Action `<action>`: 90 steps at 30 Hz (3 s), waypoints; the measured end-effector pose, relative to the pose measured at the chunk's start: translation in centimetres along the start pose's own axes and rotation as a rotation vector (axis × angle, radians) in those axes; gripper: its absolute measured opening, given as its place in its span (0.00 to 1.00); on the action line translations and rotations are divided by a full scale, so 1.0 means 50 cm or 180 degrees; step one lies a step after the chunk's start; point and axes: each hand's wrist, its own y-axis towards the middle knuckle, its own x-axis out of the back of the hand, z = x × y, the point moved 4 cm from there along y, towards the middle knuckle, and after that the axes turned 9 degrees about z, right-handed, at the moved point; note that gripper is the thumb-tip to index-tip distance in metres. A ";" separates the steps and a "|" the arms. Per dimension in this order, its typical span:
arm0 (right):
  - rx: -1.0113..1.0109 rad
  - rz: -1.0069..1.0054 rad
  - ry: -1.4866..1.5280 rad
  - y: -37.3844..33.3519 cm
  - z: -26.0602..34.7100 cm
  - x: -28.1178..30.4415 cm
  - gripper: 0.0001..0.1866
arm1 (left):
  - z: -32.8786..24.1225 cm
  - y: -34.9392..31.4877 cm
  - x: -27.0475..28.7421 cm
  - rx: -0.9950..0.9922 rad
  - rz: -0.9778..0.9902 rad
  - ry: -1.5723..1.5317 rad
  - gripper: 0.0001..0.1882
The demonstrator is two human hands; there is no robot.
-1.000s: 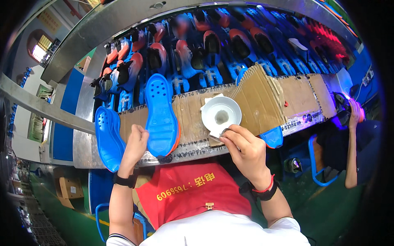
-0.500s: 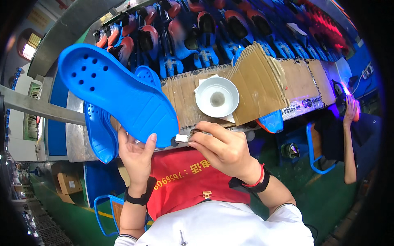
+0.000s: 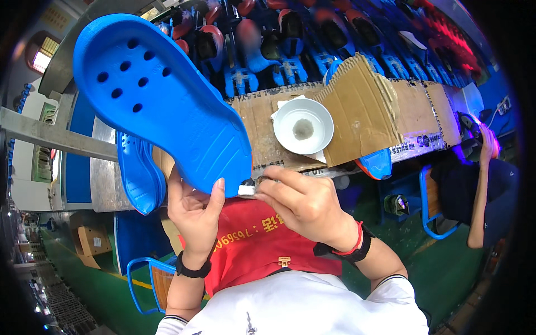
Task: Applying glue or adhesive to the edges of blue shoe soles at a manufacturing station.
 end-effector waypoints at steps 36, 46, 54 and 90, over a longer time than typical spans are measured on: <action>-0.0648 -0.1069 -0.0320 -0.038 -0.018 0.135 0.07 | -0.366 0.652 0.094 -0.0793 0.1108 -0.1680 0.19; -0.0742 -0.0918 -0.0387 -0.049 -0.065 0.100 0.08 | 0.128 0.066 0.479 0.0350 -0.0848 0.4013 0.28; -0.0817 -0.0702 -0.0236 -0.041 -0.070 0.051 0.07 | 0.201 -0.016 0.517 0.2421 -0.0360 0.0287 0.17; 0.0020 0.0075 -0.0220 0.009 -0.003 -0.027 0.10 | 0.019 -0.046 0.031 0.0648 -0.0133 -0.0327 0.23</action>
